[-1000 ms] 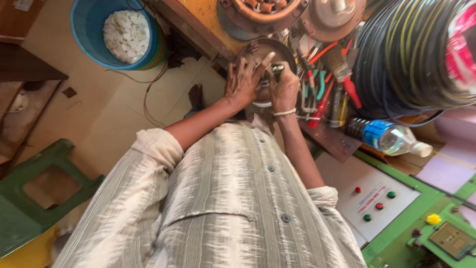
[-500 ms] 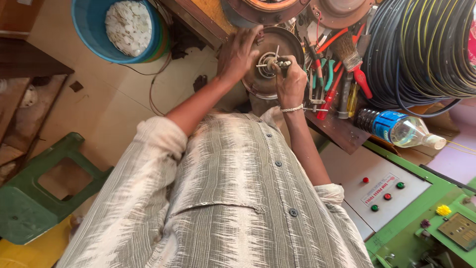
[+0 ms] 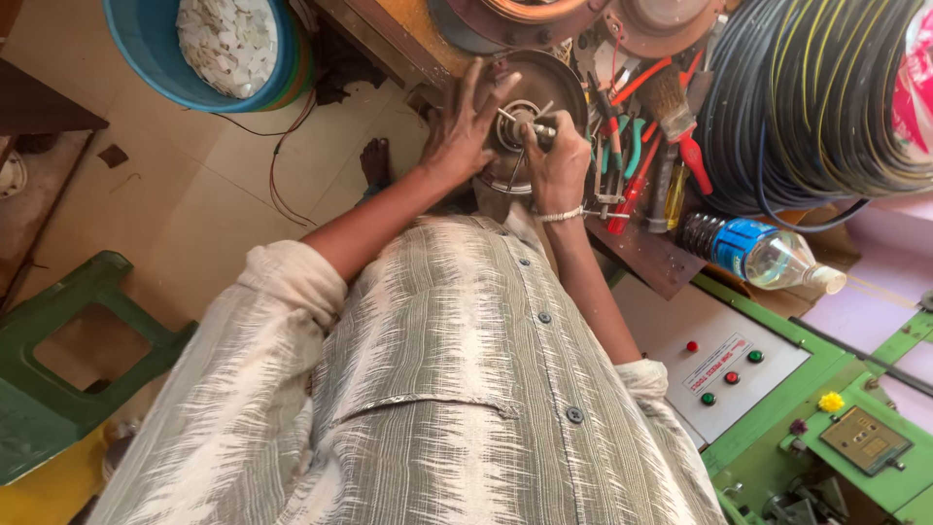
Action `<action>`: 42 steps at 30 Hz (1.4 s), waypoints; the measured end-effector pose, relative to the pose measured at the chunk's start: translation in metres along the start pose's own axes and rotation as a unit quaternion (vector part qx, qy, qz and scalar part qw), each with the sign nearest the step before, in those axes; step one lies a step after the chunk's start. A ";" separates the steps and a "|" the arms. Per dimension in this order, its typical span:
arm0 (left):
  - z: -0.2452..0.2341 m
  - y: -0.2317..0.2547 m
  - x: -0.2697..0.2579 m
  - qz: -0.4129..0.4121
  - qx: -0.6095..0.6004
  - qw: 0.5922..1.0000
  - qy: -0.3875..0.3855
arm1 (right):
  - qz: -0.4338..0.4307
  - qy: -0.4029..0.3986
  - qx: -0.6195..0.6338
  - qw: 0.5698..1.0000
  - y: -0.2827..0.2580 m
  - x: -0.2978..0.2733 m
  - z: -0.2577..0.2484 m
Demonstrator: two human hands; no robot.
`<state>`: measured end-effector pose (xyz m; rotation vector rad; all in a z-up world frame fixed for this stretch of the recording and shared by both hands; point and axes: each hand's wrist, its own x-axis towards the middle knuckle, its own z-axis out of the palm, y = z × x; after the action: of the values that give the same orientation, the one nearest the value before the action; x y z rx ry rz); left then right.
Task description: The person assembles a small motor component by inserting a shaft into a housing and tightening it. They then use a hammer to tap a circular metal cover onto a motor casing and use a screwdriver to adjust internal wiring.
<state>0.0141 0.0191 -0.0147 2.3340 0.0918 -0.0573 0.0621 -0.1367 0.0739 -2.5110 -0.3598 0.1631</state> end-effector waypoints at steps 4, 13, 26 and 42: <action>0.021 -0.007 0.000 0.049 -0.020 0.996 0.077 | 0.011 -0.013 0.024 1.000 -0.009 -0.011 0.000; 0.023 0.004 0.010 0.074 -0.069 0.994 0.049 | -0.022 -0.019 -0.012 1.000 -0.010 -0.003 0.001; 0.029 -0.028 0.026 0.043 -0.159 0.985 -0.059 | -0.012 -0.014 -0.074 0.997 -0.027 0.000 0.007; 0.013 -0.005 0.033 0.023 -0.046 0.994 -0.099 | -0.051 -0.120 -0.008 0.991 -0.012 0.015 -0.023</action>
<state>0.0460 0.0143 -0.0297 2.2249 -0.0576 -0.2559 0.0788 -0.1354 0.0992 -2.4865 -0.5862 0.4253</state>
